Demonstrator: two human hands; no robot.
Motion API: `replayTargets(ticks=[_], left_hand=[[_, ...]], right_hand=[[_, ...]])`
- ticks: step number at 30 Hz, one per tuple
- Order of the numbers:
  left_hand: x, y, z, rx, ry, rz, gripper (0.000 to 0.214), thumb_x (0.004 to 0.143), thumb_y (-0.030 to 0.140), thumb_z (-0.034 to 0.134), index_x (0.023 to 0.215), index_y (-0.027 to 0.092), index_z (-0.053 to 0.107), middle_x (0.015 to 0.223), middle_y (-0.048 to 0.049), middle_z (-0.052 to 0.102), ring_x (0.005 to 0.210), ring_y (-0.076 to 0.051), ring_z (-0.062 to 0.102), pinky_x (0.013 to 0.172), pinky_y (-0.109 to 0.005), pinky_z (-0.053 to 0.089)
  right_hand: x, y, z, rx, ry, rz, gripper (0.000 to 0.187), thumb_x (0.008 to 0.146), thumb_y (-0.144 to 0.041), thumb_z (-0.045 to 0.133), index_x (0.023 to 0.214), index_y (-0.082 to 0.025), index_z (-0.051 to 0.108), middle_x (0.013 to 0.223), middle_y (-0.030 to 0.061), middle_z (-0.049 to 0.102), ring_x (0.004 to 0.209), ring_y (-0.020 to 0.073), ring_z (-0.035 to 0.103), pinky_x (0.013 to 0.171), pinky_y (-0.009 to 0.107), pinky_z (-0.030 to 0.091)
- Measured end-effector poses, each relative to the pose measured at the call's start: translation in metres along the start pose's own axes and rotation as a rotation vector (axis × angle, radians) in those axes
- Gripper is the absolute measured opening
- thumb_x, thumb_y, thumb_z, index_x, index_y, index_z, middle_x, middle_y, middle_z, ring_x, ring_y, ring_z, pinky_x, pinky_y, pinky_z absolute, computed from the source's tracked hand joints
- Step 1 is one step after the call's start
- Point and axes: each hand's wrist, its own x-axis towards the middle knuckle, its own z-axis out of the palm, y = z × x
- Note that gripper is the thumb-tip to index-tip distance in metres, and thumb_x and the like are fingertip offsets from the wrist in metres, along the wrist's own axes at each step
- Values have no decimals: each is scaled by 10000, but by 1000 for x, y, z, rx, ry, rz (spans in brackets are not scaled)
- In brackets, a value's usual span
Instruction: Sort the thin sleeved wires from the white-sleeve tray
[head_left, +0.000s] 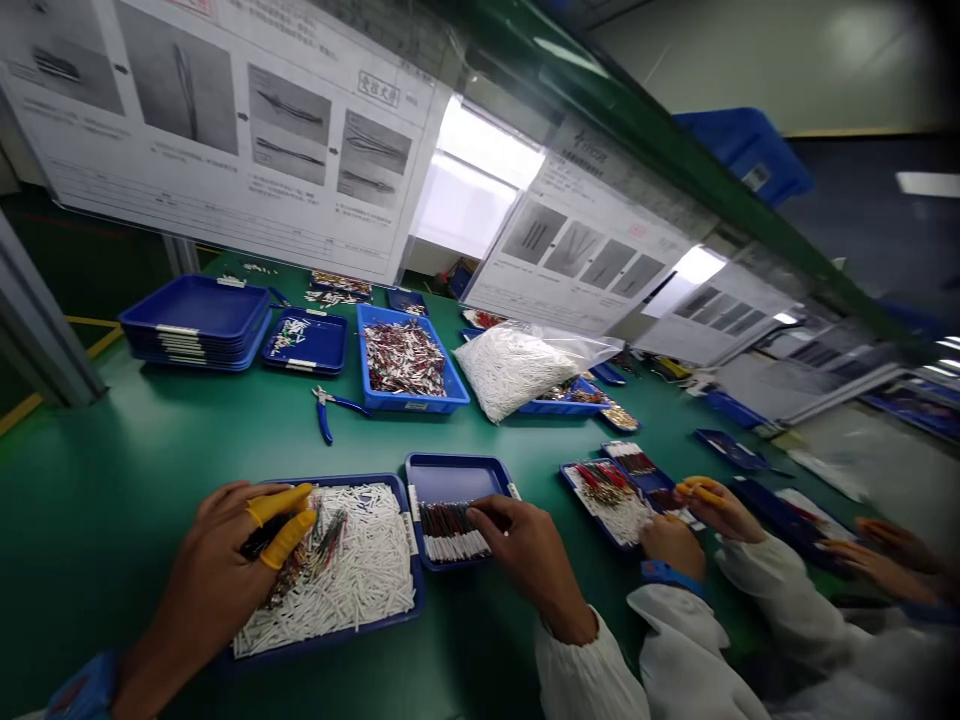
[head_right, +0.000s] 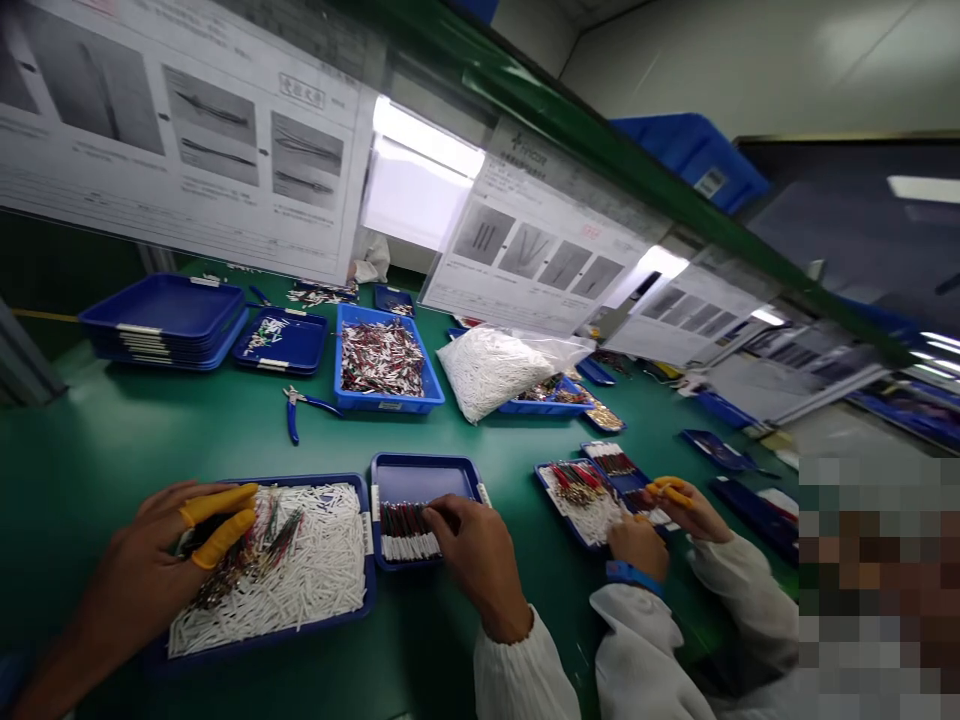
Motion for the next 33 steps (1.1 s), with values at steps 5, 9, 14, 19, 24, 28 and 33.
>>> replayTargets(ticks=[5, 9, 14, 19, 24, 28, 33], left_hand=[[2, 2, -6, 34, -34, -24, 430, 944, 592, 489, 1058, 277, 759, 1010, -37, 795, 981, -278, 722, 975, -487, 504], [1, 2, -8, 33, -44, -27, 439, 952, 582, 481, 1078, 260, 752, 1015, -47, 793, 986, -280, 718, 968, -496, 507], [0, 0, -6, -3, -57, -30, 384, 947, 548, 522, 1087, 272, 748, 1029, -33, 789, 997, -274, 712, 972, -495, 493], [-3, -3, -1, -24, -75, -45, 295, 927, 472, 594, 1108, 290, 738, 1054, -21, 782, 1028, -271, 701, 997, -504, 470], [-4, -4, -1, -12, -98, -23, 261, 921, 427, 619, 1108, 291, 740, 1055, -32, 779, 1077, -282, 685, 977, -512, 483], [-4, 2, -4, -20, -96, 31, 310, 906, 491, 640, 1112, 280, 737, 1036, -44, 780, 1048, -274, 696, 958, -489, 496], [-3, 6, -4, -62, -73, 171, 286, 875, 416, 715, 1140, 309, 710, 1001, 4, 788, 1026, -249, 708, 990, -477, 459]], right_hand=[[-3, -45, 29, 198, -145, -233, 150, 920, -240, 631, 923, -203, 776, 868, 61, 782, 719, 223, 701, 678, 318, 511], [-4, -76, 60, 153, -191, -424, 227, 896, -113, 653, 1079, -202, 753, 955, 77, 753, 831, 230, 692, 754, 335, 521], [11, -89, 90, -11, -131, -547, 326, 929, -74, 593, 1178, -242, 721, 1026, 107, 693, 922, 250, 646, 740, 341, 507], [21, -83, 102, -90, -57, -637, 227, 944, -83, 587, 894, -217, 763, 952, 84, 696, 845, 230, 610, 707, 338, 456], [21, -74, 89, 19, 48, -669, 215, 963, -58, 532, 934, -183, 705, 970, 89, 687, 851, 227, 587, 733, 350, 443], [16, -76, 77, 95, 144, -681, 213, 983, -71, 498, 967, -184, 677, 962, 82, 681, 848, 222, 574, 733, 355, 432], [8, -86, 76, 96, 142, -686, 201, 971, -72, 510, 980, -189, 673, 954, 76, 689, 852, 223, 586, 740, 362, 436]])
